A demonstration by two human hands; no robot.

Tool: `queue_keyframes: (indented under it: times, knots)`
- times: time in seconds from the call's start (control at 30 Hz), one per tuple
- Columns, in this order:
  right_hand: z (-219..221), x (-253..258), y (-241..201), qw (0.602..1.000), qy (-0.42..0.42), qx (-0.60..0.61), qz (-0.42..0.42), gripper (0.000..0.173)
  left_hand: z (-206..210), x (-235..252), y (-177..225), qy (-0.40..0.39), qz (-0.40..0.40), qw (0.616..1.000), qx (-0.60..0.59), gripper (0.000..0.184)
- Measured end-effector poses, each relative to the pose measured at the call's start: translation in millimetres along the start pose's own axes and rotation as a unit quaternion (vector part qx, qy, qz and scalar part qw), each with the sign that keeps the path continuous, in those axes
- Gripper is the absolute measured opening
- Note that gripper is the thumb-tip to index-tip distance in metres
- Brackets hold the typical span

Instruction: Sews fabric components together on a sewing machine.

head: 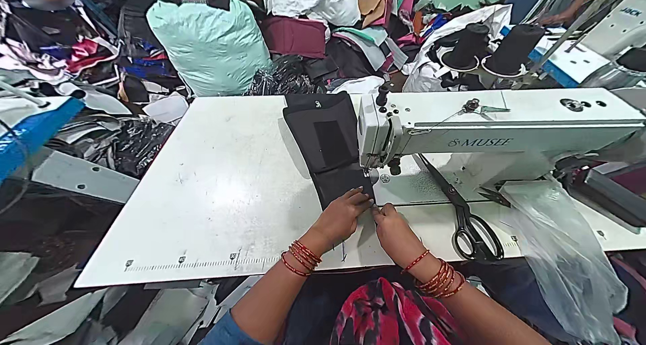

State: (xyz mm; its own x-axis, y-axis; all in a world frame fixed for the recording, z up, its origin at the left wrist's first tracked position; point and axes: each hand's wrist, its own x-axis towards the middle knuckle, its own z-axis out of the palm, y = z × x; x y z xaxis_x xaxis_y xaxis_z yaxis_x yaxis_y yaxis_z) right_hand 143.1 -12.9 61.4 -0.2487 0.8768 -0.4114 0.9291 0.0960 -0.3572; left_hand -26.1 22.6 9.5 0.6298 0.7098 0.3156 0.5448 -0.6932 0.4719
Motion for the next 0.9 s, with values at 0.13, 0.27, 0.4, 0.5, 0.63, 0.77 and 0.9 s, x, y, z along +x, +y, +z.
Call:
queue_keyframes:
  times: [0.13,0.27,0.4,0.5,0.63,0.77,0.9]
  knots:
    - [-1.3,7.0,-0.5,1.0,0.013,0.016,0.0,0.042,-2.5,3.8,-4.0,-0.013,-0.019,1.0,-0.009,0.043]
    - [-7.5,20.4,-2.1,1.0,0.013,0.011,0.004,0.042,-10.6,14.1,-10.7,-0.05,-0.047,0.997,-0.022,0.043]
    - [-14.6,33.4,-2.0,1.0,0.013,0.015,-0.003,0.044,-8.1,22.2,-26.3,-0.024,-0.028,0.999,-0.013,0.04]
    - [-21.6,40.6,-2.8,1.0,0.005,0.026,-0.003,0.045,-13.1,29.6,-32.5,-0.044,-0.036,0.998,-0.011,0.041]
    - [-26.2,49.3,-4.4,0.999,0.008,0.039,-0.002,0.046,-13.4,35.9,-44.1,-0.006,-0.001,1.0,-0.011,0.038]
    - [-29.8,55.3,-5.9,1.0,-0.003,0.03,-0.002,0.047,-20.0,40.6,-48.5,-0.007,-0.016,0.999,-0.044,0.032]
    - [-29.4,54.6,-4.7,1.0,-0.001,0.024,-0.01,0.046,-20.3,40.7,-50.6,-0.01,-0.021,0.998,-0.052,0.029]
